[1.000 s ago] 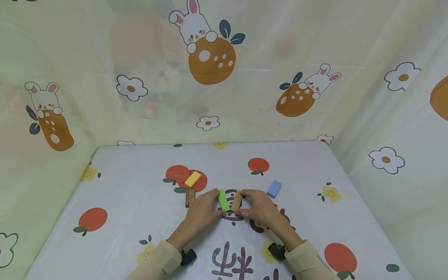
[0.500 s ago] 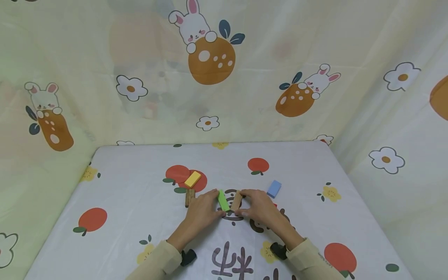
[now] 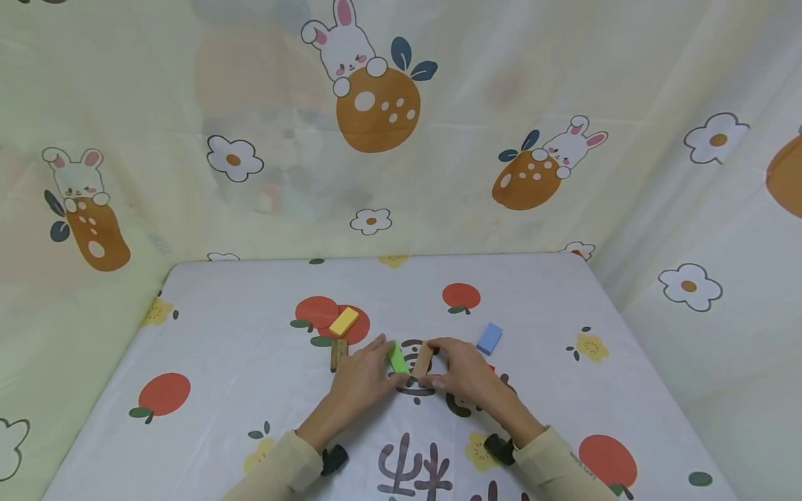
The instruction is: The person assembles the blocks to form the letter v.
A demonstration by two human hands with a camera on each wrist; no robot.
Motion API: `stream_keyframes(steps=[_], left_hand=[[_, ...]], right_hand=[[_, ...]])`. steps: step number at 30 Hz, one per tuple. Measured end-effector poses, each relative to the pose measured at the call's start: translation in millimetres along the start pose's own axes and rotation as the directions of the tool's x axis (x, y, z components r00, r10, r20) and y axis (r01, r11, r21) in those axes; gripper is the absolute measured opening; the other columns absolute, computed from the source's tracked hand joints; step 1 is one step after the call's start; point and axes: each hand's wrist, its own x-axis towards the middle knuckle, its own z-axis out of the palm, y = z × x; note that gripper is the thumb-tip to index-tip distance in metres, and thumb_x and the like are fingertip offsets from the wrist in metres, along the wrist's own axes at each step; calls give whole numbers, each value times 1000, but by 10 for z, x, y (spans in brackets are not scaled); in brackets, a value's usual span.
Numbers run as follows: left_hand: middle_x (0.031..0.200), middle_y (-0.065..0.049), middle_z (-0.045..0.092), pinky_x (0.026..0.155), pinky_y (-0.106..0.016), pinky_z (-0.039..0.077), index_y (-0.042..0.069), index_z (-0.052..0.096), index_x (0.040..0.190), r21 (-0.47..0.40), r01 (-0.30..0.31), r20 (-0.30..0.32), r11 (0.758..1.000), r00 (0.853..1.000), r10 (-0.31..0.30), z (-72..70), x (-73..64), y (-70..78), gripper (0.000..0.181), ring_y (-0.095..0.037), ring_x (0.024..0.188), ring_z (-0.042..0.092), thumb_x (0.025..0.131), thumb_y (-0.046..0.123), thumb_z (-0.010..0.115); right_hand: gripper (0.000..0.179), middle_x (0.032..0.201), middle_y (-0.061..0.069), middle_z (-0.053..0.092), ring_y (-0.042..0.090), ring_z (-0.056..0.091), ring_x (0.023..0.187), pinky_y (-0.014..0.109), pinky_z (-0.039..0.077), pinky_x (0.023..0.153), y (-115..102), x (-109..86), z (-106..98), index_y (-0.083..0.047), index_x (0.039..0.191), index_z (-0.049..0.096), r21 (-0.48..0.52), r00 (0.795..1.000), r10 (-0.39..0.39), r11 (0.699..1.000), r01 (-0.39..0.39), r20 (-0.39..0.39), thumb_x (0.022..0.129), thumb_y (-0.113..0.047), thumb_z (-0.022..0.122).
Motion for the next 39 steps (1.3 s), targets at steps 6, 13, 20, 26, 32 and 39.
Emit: stream_keyframes(steps=[6, 13, 20, 26, 32, 39], left_hand=[[145, -13, 68, 101, -50, 61, 12, 67, 142, 63, -79, -81, 995, 993, 84, -60, -16, -28, 48, -33, 125, 72, 102, 38, 68], [144, -8, 70, 102, -47, 59, 15, 70, 139, 118, -214, -60, 970, 973, 222, -92, -14, -104, 40, -32, 125, 66, 101, 26, 69], [169, -1, 46, 124, -59, 41, 24, 56, 155, 204, -400, 148, 894, 915, 375, -51, -71, -113, 49, -43, 153, 45, 107, 24, 60], [177, 9, 27, 130, -65, 26, 33, 38, 165, 159, -477, 331, 864, 851, 408, -68, -124, -119, 56, -44, 164, 22, 111, 24, 50], [178, 16, 21, 132, -70, 12, 37, 30, 167, 87, -446, 379, 891, 842, 384, -98, -174, -118, 60, -43, 167, 9, 111, 22, 47], [177, 19, 21, 132, -71, 9, 39, 29, 167, 66, -427, 411, 902, 835, 366, -142, -232, -95, 61, -42, 168, 5, 111, 22, 45]], right_hand=[[75, 126, 8, 74, 17, 60, 90, 32, 56, 75, 22, -2, -50, -10, 141, 66, 34, 1000, -8, 999, 9, -15, 79, -43, 93], [65, 104, 8, 72, 13, 54, 77, 24, 44, 63, 109, -7, -178, -8, 142, 65, 66, 999, -24, 997, 26, -34, 88, -35, 88], [59, 113, 14, 74, 18, 56, 80, 23, 46, 58, 301, 51, -381, -5, 141, 66, 23, 996, -1, 1000, 3, -90, 91, -28, 85], [58, 112, 18, 74, 21, 58, 84, 27, 50, 64, 541, 105, -543, -1, 141, 65, 14, 995, 36, 999, -35, -88, 92, -26, 83], [54, 118, 21, 74, 23, 61, 84, 30, 56, 70, 755, 101, -610, 1, 137, 67, 14, 993, 66, 998, -65, -98, 91, -23, 83], [59, 127, 26, 71, 27, 66, 91, 41, 65, 80, 876, 44, -600, 2, 137, 66, -8, 991, 97, 995, -98, -89, 90, -28, 84]])
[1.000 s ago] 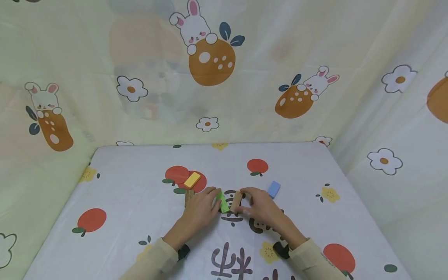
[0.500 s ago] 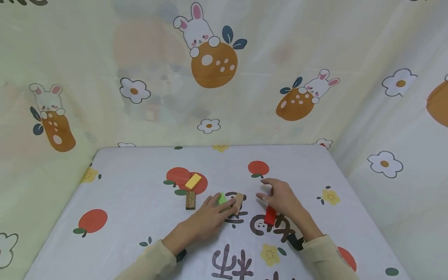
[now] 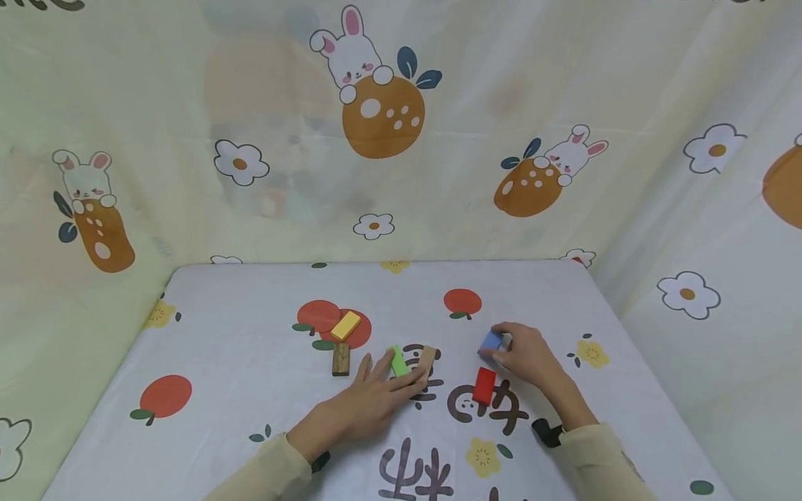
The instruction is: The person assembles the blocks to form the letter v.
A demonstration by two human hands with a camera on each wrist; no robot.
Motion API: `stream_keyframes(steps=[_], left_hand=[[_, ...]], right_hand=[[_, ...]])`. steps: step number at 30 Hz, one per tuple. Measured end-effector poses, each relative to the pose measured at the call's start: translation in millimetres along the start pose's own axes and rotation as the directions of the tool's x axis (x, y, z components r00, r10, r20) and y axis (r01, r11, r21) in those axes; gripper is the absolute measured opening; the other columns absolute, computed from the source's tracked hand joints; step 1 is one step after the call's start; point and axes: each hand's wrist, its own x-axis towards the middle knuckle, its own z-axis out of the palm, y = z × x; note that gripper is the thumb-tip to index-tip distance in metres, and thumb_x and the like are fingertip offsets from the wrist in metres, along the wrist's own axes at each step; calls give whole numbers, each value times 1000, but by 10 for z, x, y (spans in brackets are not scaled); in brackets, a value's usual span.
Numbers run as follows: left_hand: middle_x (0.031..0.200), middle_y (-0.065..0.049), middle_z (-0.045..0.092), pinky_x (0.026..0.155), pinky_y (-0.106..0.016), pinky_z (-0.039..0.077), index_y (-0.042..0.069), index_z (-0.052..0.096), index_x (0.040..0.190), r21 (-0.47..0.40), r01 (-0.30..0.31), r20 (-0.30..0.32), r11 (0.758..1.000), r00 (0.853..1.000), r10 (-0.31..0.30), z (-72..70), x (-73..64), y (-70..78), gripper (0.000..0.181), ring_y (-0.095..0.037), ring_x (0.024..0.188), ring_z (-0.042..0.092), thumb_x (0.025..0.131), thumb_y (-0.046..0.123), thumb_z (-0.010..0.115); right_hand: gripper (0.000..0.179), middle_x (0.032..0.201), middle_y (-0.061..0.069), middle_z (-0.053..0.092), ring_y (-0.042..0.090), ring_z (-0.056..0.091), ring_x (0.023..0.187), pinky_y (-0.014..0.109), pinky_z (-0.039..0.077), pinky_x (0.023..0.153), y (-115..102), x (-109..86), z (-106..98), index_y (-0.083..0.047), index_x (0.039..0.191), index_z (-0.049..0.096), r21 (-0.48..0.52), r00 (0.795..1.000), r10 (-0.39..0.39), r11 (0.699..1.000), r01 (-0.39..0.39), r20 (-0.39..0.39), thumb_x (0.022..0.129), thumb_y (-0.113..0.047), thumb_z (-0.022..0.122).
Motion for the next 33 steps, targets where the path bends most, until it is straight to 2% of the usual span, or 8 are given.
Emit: stream_keyframes(steps=[4, 8, 13, 19, 26, 33], left_hand=[[178, 20, 17, 131, -70, 16, 40, 28, 167, -11, -4, 13, 1000, 1000, 4, 19, -13, -11, 62, -40, 168, 3, 110, 22, 45], [178, 20, 13, 130, -70, 20, 41, 23, 168, -1, -15, 28, 1000, 1000, 15, 50, -1, -47, 68, -39, 169, 2, 108, 27, 53], [179, 20, 11, 130, -70, 20, 41, 20, 169, -6, -22, 33, 1000, 999, 22, 54, 14, -64, 74, -38, 169, 0, 106, 31, 58], [179, 21, 10, 131, -69, 19, 41, 19, 169, -11, -15, 48, 1000, 999, 16, 33, 11, -52, 76, -38, 169, -1, 106, 35, 60], [179, 21, 9, 131, -68, 19, 42, 19, 169, 0, -11, 58, 1000, 998, 11, 28, 12, -47, 81, -37, 169, -2, 102, 46, 66], [179, 20, 11, 130, -69, 21, 41, 22, 169, 16, -7, 52, 1000, 999, 7, 30, 13, -34, 83, -38, 169, 1, 100, 48, 68]], right_hand=[[64, 125, 25, 72, 25, 64, 88, 33, 60, 72, 52, -22, 13, 2, 138, 65, -9, 1000, 17, 1000, -17, -3, 88, -33, 86], [67, 119, 22, 74, 23, 61, 86, 28, 53, 68, 96, -37, 16, 1, 139, 65, -1, 1000, 27, 1000, -27, 1, 86, -33, 88], [70, 103, 16, 73, 22, 58, 82, 28, 48, 65, 122, -56, 15, 1, 140, 64, 16, 999, 38, 999, -38, 2, 84, -33, 90], [69, 94, 12, 72, 21, 57, 79, 29, 46, 63, 124, -73, 5, 0, 139, 65, 27, 999, 43, 999, -43, -2, 85, -34, 90], [69, 98, 14, 73, 21, 58, 81, 29, 48, 63, 108, -79, -21, 0, 140, 65, 30, 998, 56, 998, -56, 13, 85, -34, 90], [69, 99, 15, 72, 21, 58, 81, 29, 48, 63, 94, -77, -40, 0, 140, 65, 43, 998, 66, 997, -67, 23, 85, -32, 90]])
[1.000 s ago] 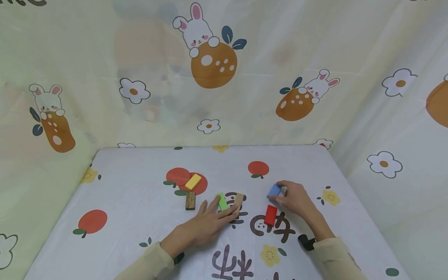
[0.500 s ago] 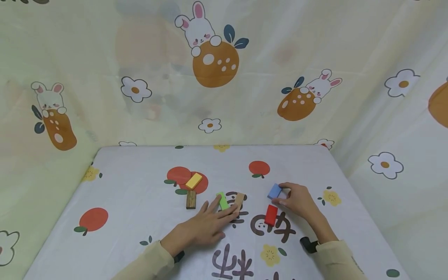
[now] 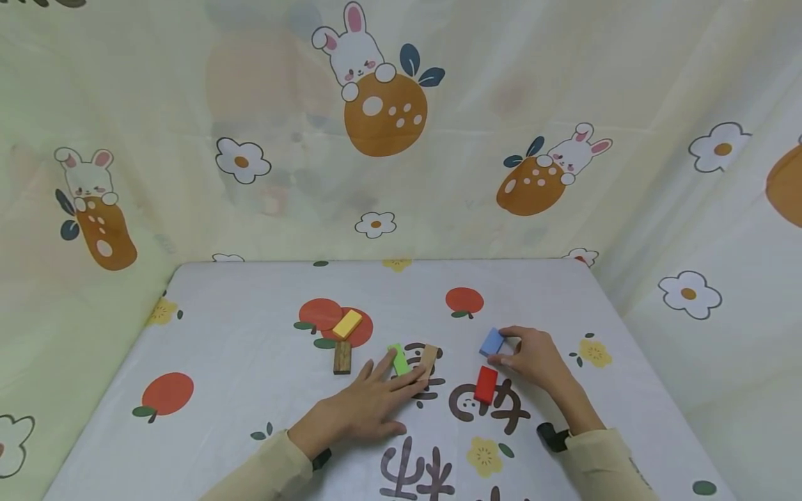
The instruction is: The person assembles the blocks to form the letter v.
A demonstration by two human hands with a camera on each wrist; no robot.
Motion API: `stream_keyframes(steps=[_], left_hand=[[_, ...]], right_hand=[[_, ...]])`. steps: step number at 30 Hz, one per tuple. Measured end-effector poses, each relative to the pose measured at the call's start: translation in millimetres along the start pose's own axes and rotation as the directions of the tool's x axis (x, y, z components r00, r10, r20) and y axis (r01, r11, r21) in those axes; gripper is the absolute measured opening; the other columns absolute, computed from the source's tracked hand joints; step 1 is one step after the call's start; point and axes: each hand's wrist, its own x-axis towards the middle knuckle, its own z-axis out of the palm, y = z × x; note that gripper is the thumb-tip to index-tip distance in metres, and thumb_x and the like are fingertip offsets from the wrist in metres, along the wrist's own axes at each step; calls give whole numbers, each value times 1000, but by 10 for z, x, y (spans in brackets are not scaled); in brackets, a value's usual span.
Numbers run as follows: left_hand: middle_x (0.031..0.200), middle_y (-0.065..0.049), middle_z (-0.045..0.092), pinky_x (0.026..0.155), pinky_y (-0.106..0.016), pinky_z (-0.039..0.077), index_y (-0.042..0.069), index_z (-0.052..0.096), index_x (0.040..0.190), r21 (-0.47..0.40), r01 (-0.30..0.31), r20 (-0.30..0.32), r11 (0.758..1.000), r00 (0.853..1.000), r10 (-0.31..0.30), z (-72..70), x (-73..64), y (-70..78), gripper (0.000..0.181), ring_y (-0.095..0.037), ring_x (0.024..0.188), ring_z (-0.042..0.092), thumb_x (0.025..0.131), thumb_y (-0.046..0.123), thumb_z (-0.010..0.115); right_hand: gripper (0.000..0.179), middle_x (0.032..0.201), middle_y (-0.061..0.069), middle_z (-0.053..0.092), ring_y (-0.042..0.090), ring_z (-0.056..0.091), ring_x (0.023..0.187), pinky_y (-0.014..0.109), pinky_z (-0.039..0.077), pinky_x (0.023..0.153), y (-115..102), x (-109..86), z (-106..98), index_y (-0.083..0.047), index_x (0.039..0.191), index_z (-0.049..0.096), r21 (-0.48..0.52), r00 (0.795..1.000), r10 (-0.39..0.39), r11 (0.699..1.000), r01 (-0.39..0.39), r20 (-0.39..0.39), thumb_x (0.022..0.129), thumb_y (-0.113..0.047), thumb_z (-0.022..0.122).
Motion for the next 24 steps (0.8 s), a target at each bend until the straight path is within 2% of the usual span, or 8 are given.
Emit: stream_keyframes(steps=[11, 19, 24], left_hand=[[179, 20, 11, 130, -68, 21, 42, 22, 168, -2, 17, 9, 1000, 1000, -17, -37, -6, 33, 84, -37, 169, 0, 99, 47, 70], [179, 21, 9, 130, -68, 21, 43, 20, 168, 22, 14, -14, 1000, 1000, -13, 4, 27, -8, 85, -37, 169, -1, 99, 48, 69], [179, 21, 9, 130, -69, 20, 43, 20, 168, 11, 14, -5, 1000, 1000, -14, 26, 24, -8, 85, -37, 169, -1, 99, 48, 69]], right_hand=[[67, 109, 19, 74, 23, 59, 85, 30, 48, 65, 4, 23, -15, -1, 139, 67, -15, 1000, -7, 1000, 7, 5, 85, -33, 90], [65, 90, 11, 72, 22, 57, 80, 30, 45, 62, -9, 61, 0, -2, 138, 68, 15, 1000, -11, 1000, 12, -17, 85, -34, 90], [64, 89, 12, 74, 22, 57, 78, 30, 45, 62, -28, 66, 17, -2, 137, 69, 9, 999, -17, 1000, 17, -29, 85, -33, 89]])
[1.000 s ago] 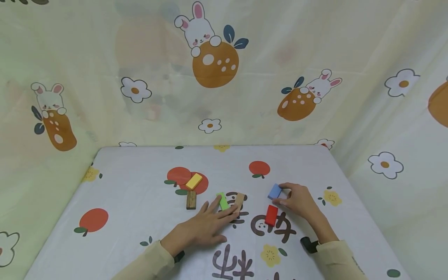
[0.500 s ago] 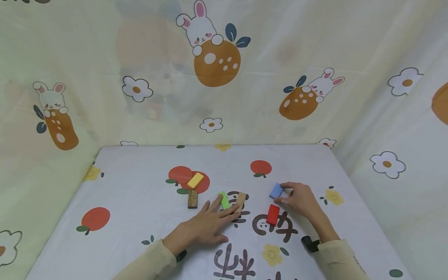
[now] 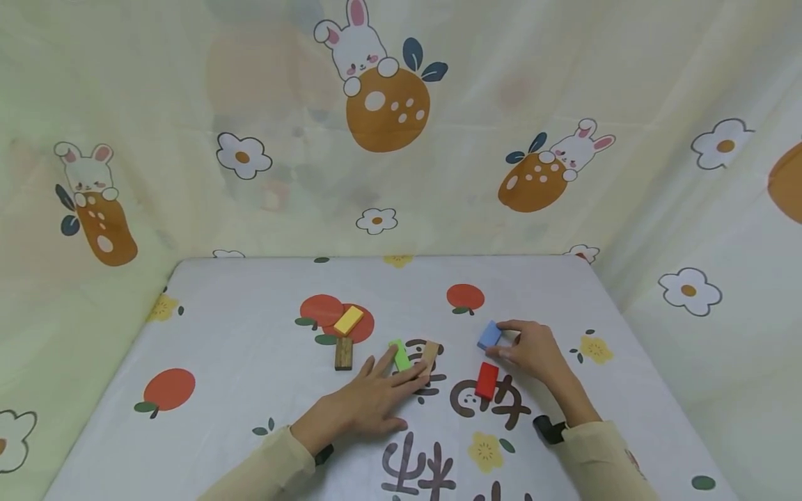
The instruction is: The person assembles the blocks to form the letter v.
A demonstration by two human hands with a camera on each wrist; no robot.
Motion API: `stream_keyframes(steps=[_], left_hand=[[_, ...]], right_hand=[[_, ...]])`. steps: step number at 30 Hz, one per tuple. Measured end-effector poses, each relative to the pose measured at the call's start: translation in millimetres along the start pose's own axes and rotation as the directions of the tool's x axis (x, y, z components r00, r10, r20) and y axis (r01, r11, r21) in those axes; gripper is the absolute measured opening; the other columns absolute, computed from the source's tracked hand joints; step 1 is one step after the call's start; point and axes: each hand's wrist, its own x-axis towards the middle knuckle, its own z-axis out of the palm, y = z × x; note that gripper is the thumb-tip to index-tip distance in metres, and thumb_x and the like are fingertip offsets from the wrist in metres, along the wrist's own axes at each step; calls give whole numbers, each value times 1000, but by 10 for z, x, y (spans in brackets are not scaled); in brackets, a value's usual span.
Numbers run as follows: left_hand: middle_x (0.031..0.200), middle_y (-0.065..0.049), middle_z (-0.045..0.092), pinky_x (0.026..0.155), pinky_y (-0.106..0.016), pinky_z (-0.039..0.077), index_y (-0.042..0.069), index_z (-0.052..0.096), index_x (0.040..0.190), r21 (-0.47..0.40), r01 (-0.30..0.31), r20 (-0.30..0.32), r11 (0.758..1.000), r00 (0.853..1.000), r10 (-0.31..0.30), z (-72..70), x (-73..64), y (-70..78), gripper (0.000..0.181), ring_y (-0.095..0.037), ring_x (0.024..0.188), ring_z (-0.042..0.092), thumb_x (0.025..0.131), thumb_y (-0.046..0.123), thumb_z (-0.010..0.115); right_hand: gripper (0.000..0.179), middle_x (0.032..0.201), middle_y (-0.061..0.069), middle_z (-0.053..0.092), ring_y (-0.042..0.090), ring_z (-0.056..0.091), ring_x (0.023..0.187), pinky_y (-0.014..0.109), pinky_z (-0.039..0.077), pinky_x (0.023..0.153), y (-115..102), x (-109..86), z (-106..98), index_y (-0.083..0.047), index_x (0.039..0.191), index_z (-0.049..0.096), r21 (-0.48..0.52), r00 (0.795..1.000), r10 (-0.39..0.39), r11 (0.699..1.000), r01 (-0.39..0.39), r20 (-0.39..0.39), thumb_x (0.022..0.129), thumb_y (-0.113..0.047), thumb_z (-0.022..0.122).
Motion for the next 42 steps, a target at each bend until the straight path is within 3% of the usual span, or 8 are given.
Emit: stream_keyframes(steps=[5, 15, 21, 42], left_hand=[[179, 21, 9, 130, -69, 20, 43, 20, 168, -9, 4, 4, 1000, 1000, -4, 2, -18, 10, 86, -37, 169, -2, 99, 48, 70], [179, 20, 9, 130, -69, 22, 41, 21, 169, 3, -7, -1, 1000, 1000, 7, -48, -24, 4, 84, -38, 169, 0, 100, 48, 68], [179, 18, 10, 130, -68, 21, 39, 23, 169, 14, -24, -14, 1000, 1000, 24, -23, -20, -18, 82, -38, 169, 0, 101, 47, 67], [180, 16, 12, 130, -69, 21, 38, 25, 169, -1, -21, -17, 1000, 1000, 21, -16, -18, -9, 81, -39, 169, 0, 101, 47, 68]], right_hand=[[63, 97, 15, 76, 21, 58, 78, 29, 45, 62, -41, 30, 29, -2, 137, 70, -3, 1000, -9, 1000, 9, -11, 85, -34, 89], [63, 84, 10, 74, 21, 57, 74, 28, 47, 58, -175, 60, 76, -3, 137, 70, 24, 999, -25, 999, 26, -23, 86, -35, 88], [61, 68, 6, 61, 18, 53, 67, 28, 42, 53, -241, 69, 105, -4, 135, 70, 19, 997, -56, 998, 57, -47, 86, -36, 87], [60, 67, 6, 58, 17, 50, 59, 26, 39, 49, -430, 110, 231, -7, 134, 72, 36, 996, -72, 997, 74, -55, 85, -36, 89]])
